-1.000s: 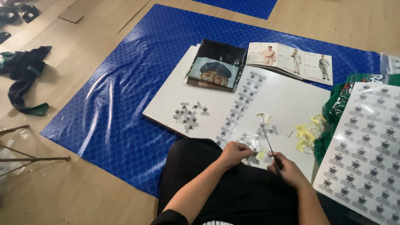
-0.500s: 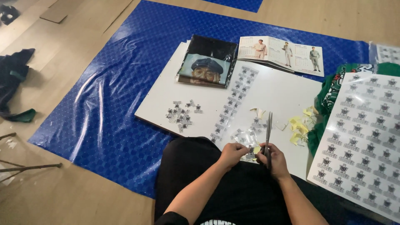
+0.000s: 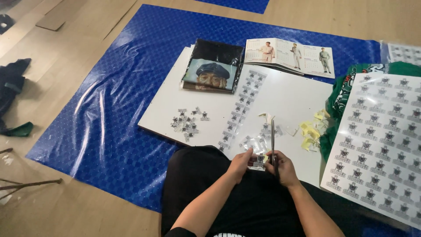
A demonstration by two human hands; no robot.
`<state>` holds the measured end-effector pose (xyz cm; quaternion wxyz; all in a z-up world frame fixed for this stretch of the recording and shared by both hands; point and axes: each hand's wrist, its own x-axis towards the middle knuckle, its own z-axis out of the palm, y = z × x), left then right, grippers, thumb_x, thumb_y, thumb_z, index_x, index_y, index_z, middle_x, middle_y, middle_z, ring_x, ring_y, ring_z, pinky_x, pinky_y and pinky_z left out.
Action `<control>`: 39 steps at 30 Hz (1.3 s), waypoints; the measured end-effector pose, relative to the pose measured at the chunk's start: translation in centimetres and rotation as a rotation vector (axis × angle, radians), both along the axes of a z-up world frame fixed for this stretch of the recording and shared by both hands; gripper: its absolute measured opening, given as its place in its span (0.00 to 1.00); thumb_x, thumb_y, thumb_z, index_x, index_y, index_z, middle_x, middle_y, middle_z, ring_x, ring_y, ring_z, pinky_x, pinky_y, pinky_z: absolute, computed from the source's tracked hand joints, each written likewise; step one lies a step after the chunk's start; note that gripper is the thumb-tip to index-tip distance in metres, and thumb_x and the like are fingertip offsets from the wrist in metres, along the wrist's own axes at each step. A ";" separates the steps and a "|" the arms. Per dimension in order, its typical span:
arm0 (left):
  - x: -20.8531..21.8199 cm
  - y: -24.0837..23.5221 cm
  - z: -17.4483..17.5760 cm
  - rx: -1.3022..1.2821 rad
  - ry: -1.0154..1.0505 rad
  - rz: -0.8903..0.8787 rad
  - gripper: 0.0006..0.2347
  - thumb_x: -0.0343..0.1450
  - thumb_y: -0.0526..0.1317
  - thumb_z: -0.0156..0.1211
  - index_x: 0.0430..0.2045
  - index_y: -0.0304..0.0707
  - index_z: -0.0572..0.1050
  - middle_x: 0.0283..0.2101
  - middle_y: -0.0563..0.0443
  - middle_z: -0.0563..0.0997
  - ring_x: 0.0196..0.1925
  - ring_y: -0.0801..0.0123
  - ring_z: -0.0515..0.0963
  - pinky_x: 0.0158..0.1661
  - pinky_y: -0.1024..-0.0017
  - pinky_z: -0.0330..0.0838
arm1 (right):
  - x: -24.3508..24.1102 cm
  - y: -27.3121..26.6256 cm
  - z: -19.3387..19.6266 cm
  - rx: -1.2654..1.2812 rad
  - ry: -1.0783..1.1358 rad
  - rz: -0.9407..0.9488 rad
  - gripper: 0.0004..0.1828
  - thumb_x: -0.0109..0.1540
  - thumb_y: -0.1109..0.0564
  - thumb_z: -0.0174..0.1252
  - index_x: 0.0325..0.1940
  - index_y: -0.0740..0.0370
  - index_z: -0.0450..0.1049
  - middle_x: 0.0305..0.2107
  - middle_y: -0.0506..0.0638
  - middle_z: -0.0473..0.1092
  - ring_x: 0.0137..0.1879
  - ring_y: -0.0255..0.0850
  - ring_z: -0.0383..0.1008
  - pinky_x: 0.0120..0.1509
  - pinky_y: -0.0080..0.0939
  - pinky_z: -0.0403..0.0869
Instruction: The person sits on a blue mat on the floor and uses scissors to cut small stickers from a sheet placed on a white board on their lap. They carefully cut around the edges of the stickers and place the cut pieces on the board.
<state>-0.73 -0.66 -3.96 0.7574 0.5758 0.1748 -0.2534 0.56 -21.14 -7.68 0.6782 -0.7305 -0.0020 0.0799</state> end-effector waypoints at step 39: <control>9.5 13.9 -5.2 -0.030 0.109 0.662 0.37 0.76 0.57 0.59 0.72 0.29 0.53 0.61 0.34 0.75 0.49 0.47 0.84 0.60 0.43 0.67 | 0.9 -1.9 1.9 -0.643 0.186 -0.056 0.32 0.54 0.39 0.73 0.59 0.48 0.76 0.37 0.57 0.82 0.54 0.55 0.80 0.61 0.52 0.74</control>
